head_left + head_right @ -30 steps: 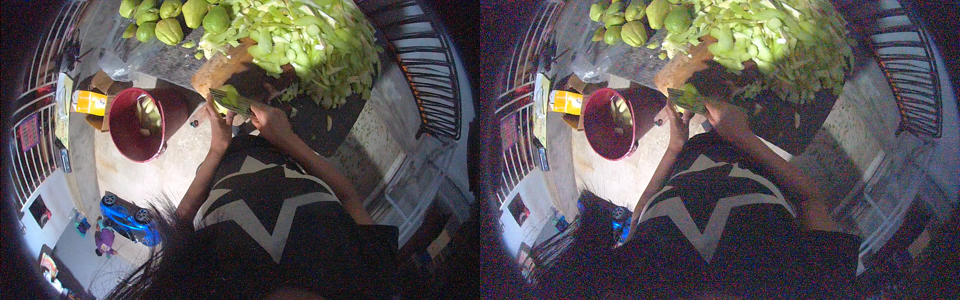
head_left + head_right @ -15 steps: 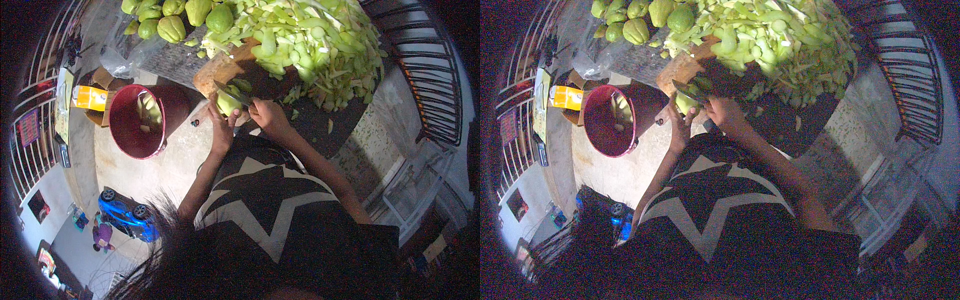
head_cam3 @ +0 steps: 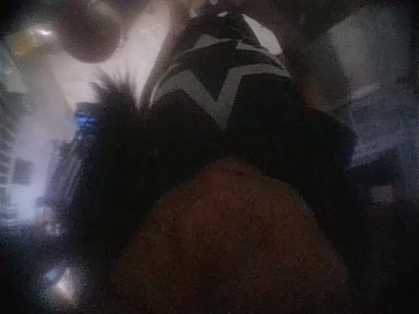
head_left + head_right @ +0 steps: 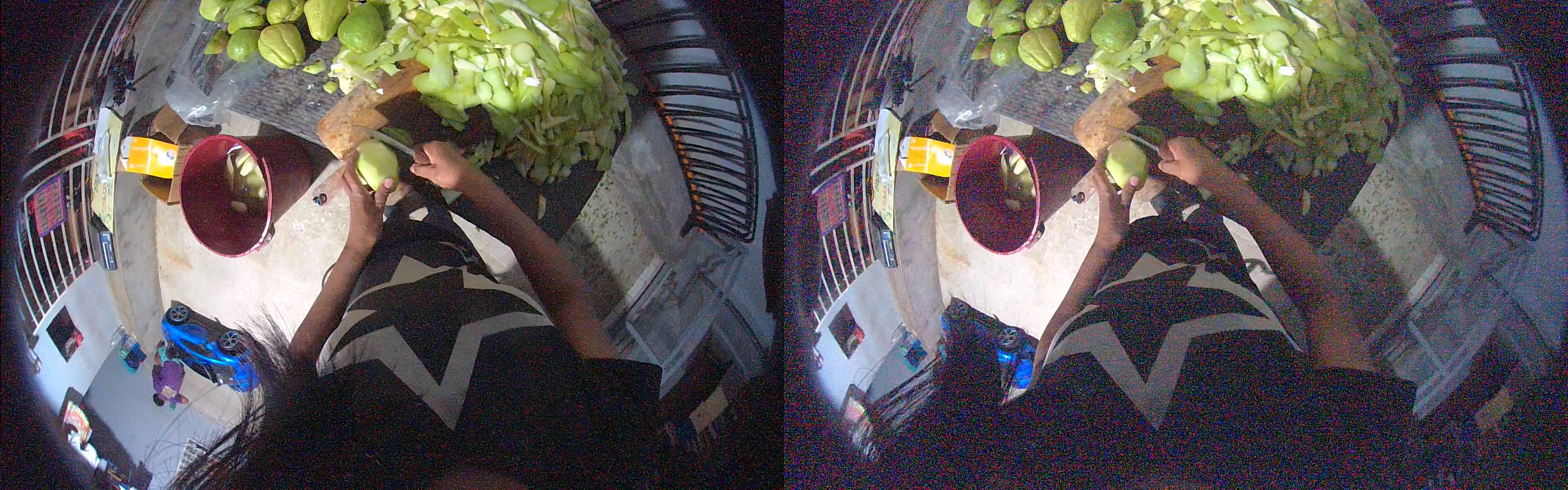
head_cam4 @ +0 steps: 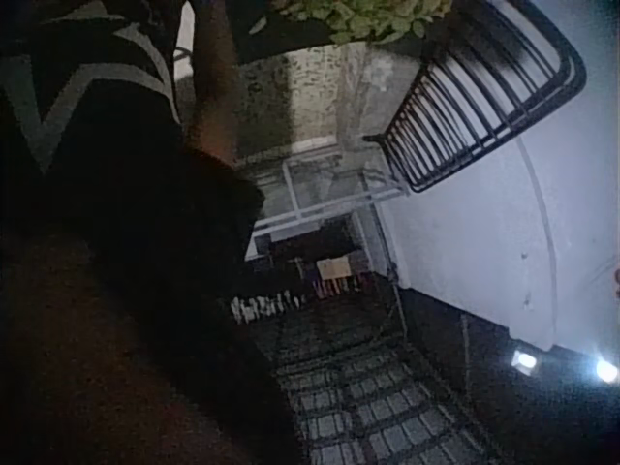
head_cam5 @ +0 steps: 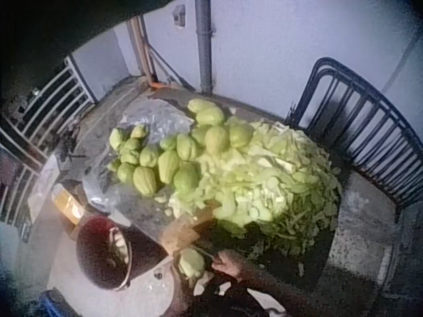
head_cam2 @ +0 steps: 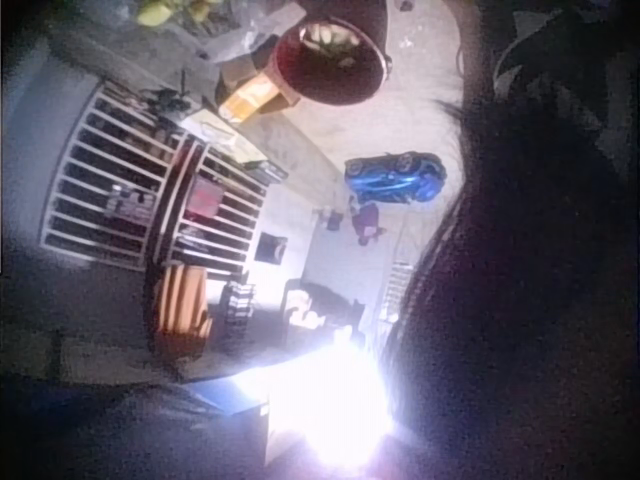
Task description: The person peels green fruits using a knife over a wooden cutting board. The person holds each fruit in one hand and removes the skin with the other, placing the peeled fruit into a red bucket.
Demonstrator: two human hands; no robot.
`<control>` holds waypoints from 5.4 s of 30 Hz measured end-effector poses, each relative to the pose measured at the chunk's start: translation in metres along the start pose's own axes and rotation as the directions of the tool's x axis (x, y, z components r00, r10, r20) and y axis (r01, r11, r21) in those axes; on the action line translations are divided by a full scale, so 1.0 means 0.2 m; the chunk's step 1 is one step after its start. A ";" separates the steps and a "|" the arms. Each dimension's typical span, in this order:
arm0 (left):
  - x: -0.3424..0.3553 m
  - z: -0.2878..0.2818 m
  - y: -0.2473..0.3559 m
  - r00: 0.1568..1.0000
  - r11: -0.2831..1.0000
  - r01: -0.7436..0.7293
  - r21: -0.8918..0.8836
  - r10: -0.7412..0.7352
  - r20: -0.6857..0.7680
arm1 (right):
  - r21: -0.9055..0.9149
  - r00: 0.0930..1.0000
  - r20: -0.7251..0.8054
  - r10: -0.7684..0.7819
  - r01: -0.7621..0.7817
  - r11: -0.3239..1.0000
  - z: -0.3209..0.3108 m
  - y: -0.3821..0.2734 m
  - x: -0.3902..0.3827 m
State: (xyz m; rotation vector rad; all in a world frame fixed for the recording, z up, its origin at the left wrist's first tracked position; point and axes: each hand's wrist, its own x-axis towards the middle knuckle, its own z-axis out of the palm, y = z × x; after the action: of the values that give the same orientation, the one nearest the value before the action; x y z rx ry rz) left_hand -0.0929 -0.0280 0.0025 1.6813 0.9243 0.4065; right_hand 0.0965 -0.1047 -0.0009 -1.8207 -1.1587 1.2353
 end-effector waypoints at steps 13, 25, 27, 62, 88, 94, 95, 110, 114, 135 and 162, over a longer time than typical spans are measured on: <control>0.04 -0.07 0.15 0.979 0.922 0.198 -0.333 -0.203 0.021 | 0.159 0.951 0.224 0.213 -0.251 0.955 0.01 0.11 0.09; 0.07 -0.03 0.16 0.980 0.960 0.131 -0.245 -0.163 -0.113 | -0.152 0.971 -0.239 0.020 -0.058 0.987 0.06 -0.18 -0.05; 0.05 -0.03 0.16 0.998 0.999 0.032 0.028 -0.030 -0.057 | -0.167 0.962 -0.271 -0.020 -0.026 0.986 0.08 -0.14 -0.04; 0.12 0.01 -0.09 0.986 0.844 0.152 -0.515 -0.167 0.016 | -0.489 0.972 -0.115 -0.206 0.125 0.863 -0.03 -0.26 -0.28; 0.12 -0.01 0.00 0.969 0.865 0.242 -0.439 -0.240 0.062 | -0.412 1.000 0.006 0.011 -0.008 0.911 -0.15 -0.27 -0.29; 0.11 -0.03 0.03 0.976 0.889 0.218 -0.403 -0.205 0.075 | -0.505 0.993 -0.011 -0.115 0.094 0.858 -0.13 -0.27 -0.27; 0.11 -0.03 0.03 0.979 0.897 0.205 -0.391 -0.190 0.077 | -0.494 0.989 -0.034 -0.141 0.106 0.863 -0.12 -0.26 -0.26; 0.13 0.03 0.07 0.985 0.879 0.154 -0.452 -0.174 -0.002 | -0.334 0.957 -0.126 -0.260 0.206 0.920 -0.09 -0.10 0.03; 0.15 0.03 0.03 0.999 0.999 0.032 -0.035 -0.033 -0.024 | -0.235 0.993 -0.031 -0.115 0.104 0.966 -0.11 -0.05 0.13; 0.12 -0.01 0.16 0.865 0.605 0.481 -0.635 -0.446 0.230 | -0.221 0.983 -0.182 -0.005 -0.036 0.975 0.06 -0.24 -0.04; 0.07 -0.16 0.09 0.911 0.589 0.386 -0.710 -0.363 0.195 | -0.304 0.994 -0.104 -0.030 -0.003 0.953 0.10 -0.23 -0.14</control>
State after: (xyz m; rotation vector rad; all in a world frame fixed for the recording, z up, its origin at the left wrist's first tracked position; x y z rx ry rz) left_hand -0.0995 0.0017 0.0264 0.7048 0.8956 0.3903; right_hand 0.0586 -0.1121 0.0419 -2.0704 -1.3561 0.9780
